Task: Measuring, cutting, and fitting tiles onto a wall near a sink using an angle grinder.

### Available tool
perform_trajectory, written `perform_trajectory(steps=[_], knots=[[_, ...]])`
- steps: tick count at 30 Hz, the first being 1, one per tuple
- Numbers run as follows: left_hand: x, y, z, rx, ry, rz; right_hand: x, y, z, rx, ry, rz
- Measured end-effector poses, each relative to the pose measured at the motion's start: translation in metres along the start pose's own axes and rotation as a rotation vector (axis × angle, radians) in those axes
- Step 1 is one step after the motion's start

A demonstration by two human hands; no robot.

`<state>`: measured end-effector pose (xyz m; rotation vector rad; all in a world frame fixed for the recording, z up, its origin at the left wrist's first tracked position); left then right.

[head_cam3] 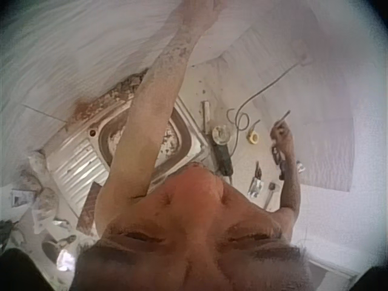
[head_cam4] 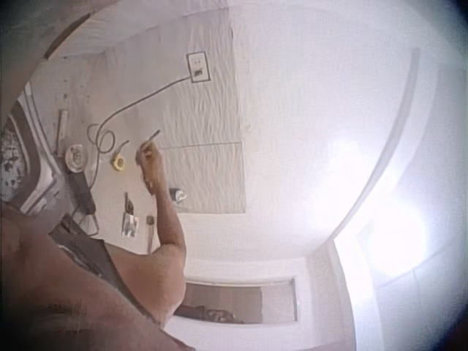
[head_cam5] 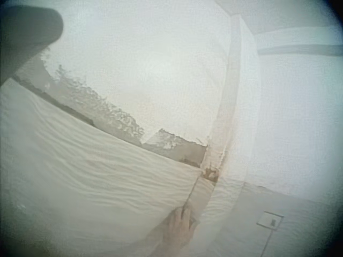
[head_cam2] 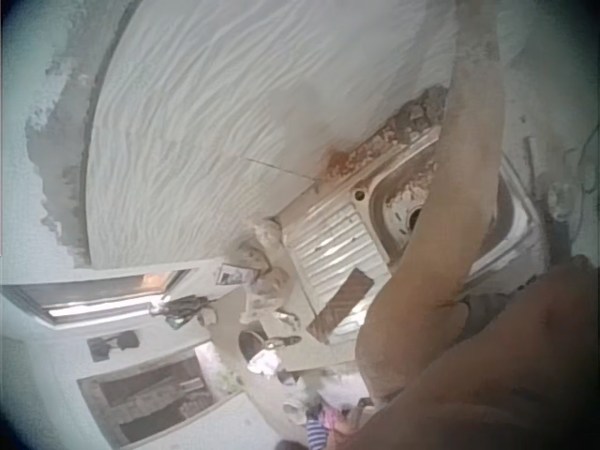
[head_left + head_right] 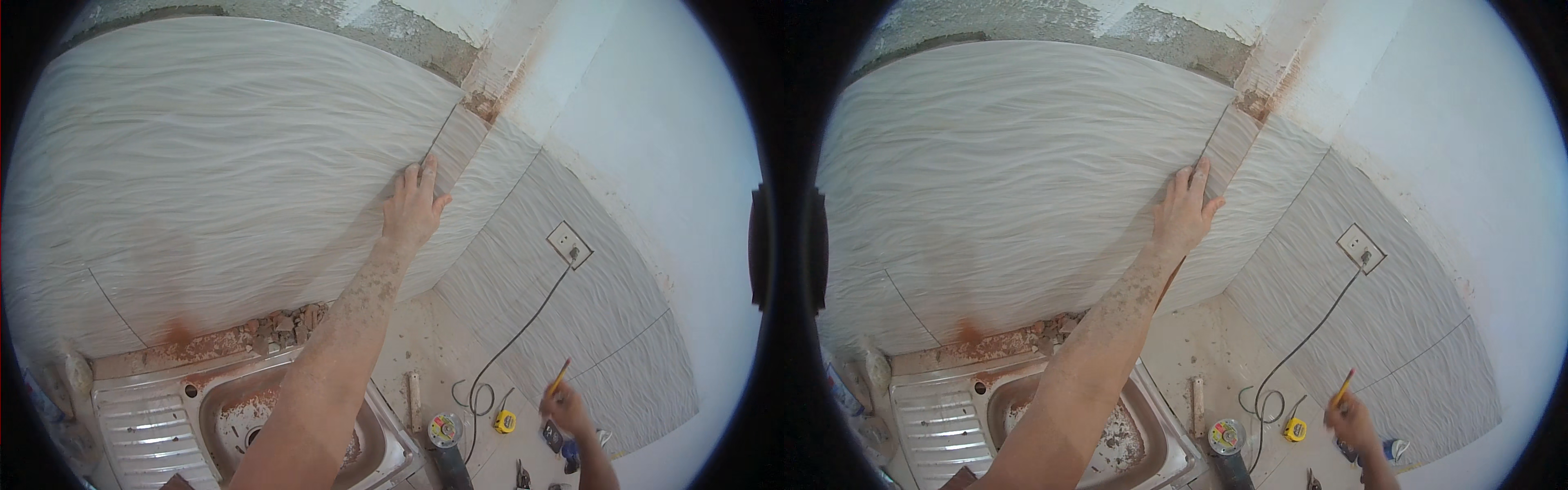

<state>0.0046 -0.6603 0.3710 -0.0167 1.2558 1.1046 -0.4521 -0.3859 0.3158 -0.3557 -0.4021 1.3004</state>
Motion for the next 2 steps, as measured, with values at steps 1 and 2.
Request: perform_trajectory(steps=[1, 2], knots=[[0.001, -0.003, -0.002, 0.020, -0.013, 0.002, -0.018, -0.045, 0.008, -0.037, 0.053, 0.163], [0.001, -0.006, -0.005, 0.042, -0.025, 0.001, -0.041, -0.078, 0.015, -0.146, 0.104, 0.247]])
Point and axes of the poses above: each hand's wrist, its own x-axis away from the middle knuckle, its own z-axis out of the back of the hand, y = z × x, the point moved 4 cm from there along -x, towards the middle knuckle, and after that the axes turned 4 degrees about -z, right-handed, at the moved point
